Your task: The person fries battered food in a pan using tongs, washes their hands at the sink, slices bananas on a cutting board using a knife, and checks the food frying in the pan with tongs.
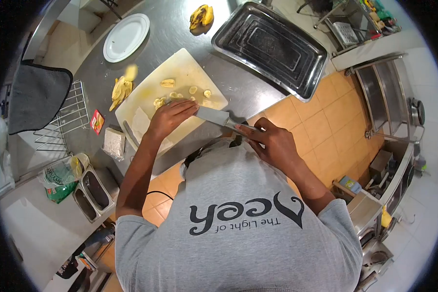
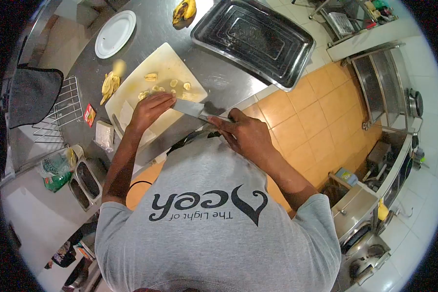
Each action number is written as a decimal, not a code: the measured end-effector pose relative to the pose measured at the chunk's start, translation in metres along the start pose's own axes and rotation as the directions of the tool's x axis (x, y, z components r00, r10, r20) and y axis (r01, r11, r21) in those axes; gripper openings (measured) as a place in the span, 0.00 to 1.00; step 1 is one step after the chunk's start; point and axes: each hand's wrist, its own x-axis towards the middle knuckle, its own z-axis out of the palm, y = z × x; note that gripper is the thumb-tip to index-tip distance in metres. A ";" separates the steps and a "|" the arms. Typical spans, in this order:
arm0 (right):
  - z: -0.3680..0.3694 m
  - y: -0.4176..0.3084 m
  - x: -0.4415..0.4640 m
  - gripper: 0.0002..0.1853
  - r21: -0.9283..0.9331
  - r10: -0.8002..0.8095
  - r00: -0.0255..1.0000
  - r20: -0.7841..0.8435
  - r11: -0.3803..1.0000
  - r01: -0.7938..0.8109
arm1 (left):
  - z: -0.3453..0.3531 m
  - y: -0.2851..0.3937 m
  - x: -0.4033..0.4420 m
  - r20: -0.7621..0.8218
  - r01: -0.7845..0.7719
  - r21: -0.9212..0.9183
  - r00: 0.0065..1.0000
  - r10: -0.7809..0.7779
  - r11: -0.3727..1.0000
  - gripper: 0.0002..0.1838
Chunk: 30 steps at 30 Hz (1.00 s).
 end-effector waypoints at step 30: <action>0.001 0.084 0.005 0.29 0.057 -0.008 0.996 -0.086 0.998 0.013 | 0.021 0.010 -0.008 -0.264 0.708 0.432 0.692 -0.673 0.559 0.13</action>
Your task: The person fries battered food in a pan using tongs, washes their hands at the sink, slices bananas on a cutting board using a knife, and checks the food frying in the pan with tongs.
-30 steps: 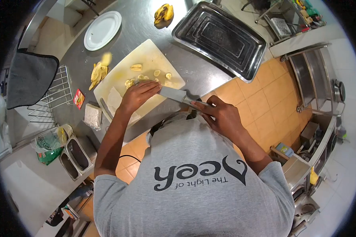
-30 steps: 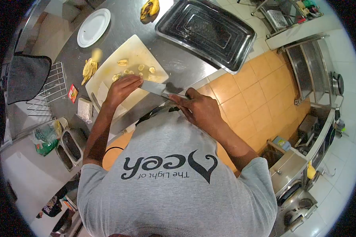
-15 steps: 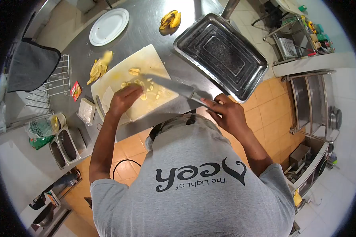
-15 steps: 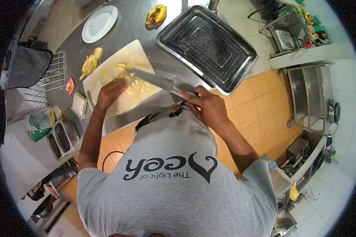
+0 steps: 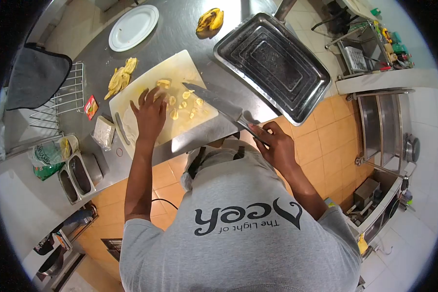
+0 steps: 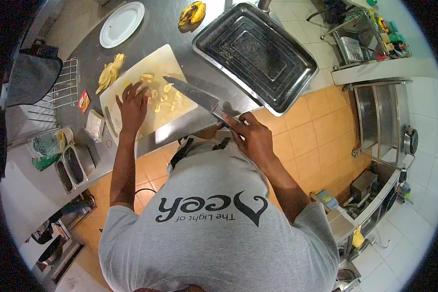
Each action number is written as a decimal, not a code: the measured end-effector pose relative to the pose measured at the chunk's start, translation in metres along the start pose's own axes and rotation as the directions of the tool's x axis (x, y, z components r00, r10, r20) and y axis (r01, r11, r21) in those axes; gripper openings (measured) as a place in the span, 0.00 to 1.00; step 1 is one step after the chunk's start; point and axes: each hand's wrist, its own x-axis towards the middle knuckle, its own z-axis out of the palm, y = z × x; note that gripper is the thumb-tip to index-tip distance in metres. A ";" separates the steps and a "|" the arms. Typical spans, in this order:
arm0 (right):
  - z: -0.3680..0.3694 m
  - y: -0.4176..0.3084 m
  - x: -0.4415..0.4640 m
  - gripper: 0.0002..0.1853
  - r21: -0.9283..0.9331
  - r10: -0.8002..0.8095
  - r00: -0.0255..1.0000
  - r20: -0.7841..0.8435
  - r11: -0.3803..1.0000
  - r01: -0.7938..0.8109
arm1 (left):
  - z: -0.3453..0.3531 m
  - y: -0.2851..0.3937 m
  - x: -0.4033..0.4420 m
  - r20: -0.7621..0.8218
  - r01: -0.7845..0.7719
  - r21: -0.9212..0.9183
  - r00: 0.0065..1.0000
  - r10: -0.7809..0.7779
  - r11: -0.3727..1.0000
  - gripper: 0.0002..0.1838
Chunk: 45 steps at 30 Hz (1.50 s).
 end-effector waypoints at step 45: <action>0.039 0.009 -0.115 0.26 0.152 0.108 0.877 -0.467 0.988 -0.040 | 0.102 -0.066 0.044 0.170 0.394 0.368 0.862 -0.478 0.842 0.49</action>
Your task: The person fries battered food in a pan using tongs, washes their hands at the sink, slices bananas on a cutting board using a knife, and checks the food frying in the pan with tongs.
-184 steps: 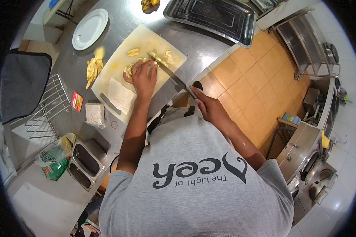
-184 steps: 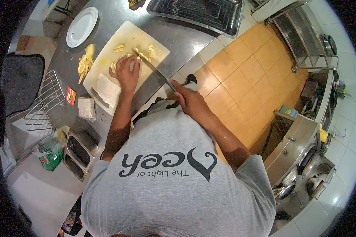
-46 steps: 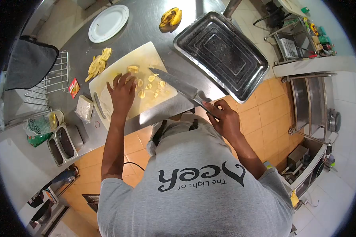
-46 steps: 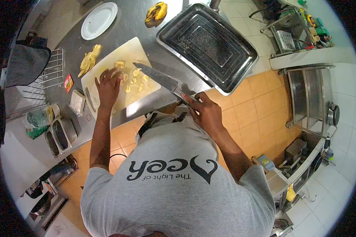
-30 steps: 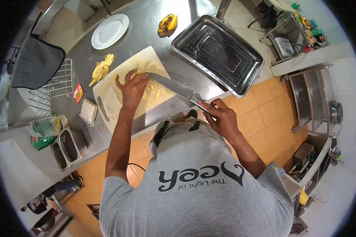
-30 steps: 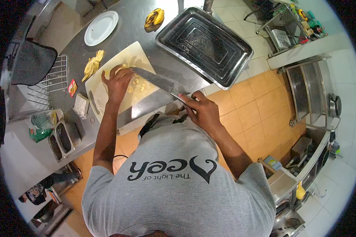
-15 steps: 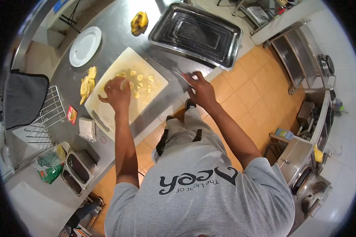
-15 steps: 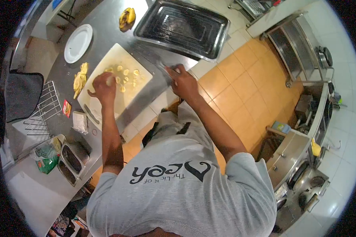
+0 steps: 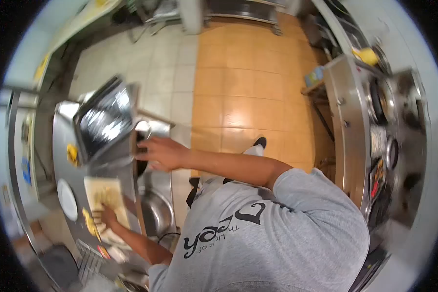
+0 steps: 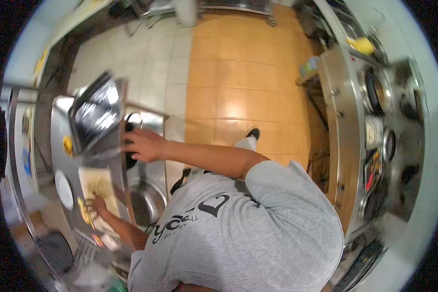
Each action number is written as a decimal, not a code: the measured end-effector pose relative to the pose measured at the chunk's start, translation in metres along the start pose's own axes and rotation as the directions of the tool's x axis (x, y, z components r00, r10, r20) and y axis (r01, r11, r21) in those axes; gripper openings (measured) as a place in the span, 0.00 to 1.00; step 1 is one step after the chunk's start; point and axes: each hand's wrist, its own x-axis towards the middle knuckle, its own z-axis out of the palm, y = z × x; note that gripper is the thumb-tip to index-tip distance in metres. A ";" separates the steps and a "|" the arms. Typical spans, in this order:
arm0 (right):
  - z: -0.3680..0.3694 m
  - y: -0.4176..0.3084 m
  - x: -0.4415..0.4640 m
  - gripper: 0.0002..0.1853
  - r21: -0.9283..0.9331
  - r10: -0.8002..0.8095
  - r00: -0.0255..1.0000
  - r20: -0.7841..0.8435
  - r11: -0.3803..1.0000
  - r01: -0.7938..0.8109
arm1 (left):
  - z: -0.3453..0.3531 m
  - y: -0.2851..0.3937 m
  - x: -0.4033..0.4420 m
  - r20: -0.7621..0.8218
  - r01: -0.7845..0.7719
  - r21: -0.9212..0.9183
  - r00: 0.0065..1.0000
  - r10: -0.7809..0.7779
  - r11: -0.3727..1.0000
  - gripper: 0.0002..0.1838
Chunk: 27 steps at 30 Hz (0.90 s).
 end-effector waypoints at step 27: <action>-0.308 -0.032 -0.694 0.11 0.614 -0.069 -0.611 -0.788 -0.141 -0.776 | -0.193 0.658 -0.885 0.149 -0.404 -0.801 -0.850 0.506 -0.442 0.18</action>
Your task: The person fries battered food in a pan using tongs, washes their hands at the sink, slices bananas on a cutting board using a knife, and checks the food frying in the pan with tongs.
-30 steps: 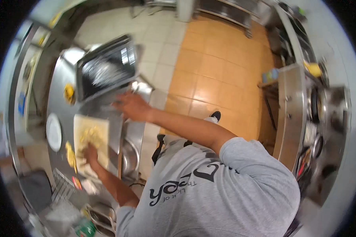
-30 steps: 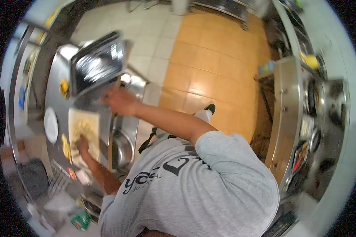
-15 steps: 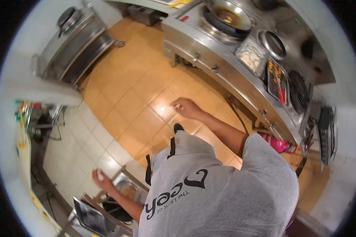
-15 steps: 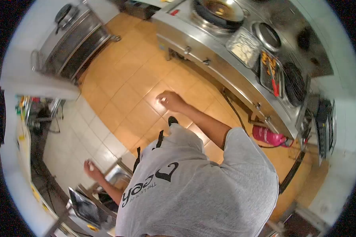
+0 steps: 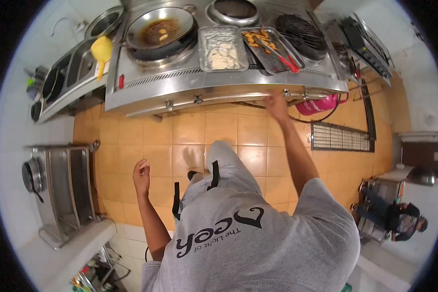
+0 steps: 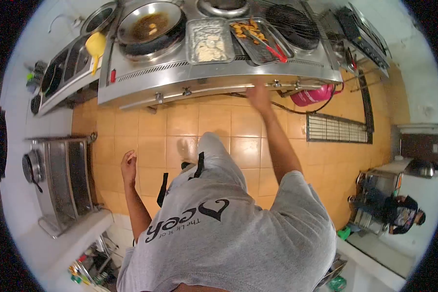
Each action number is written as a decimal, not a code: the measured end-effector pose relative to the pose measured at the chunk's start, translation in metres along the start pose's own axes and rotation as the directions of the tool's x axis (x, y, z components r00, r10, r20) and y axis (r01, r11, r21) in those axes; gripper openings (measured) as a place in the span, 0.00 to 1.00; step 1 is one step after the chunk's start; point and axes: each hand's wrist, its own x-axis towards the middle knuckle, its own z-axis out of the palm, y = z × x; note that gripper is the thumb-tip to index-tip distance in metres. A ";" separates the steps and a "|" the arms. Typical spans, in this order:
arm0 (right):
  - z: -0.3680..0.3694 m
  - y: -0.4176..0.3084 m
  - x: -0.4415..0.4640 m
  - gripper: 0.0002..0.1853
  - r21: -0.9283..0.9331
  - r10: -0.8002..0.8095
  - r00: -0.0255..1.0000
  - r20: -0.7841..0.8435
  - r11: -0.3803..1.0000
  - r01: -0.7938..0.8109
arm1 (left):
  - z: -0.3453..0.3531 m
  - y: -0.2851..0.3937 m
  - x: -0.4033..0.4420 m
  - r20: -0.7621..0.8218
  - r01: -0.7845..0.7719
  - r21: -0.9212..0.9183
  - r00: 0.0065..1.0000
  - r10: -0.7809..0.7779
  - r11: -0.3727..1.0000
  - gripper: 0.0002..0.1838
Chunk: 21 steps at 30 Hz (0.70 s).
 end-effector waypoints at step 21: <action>-0.093 0.091 0.123 0.15 -0.323 -0.024 1.000 -0.006 0.946 0.020 | 0.072 0.099 0.197 -0.220 0.029 -0.135 0.974 -0.059 0.990 0.13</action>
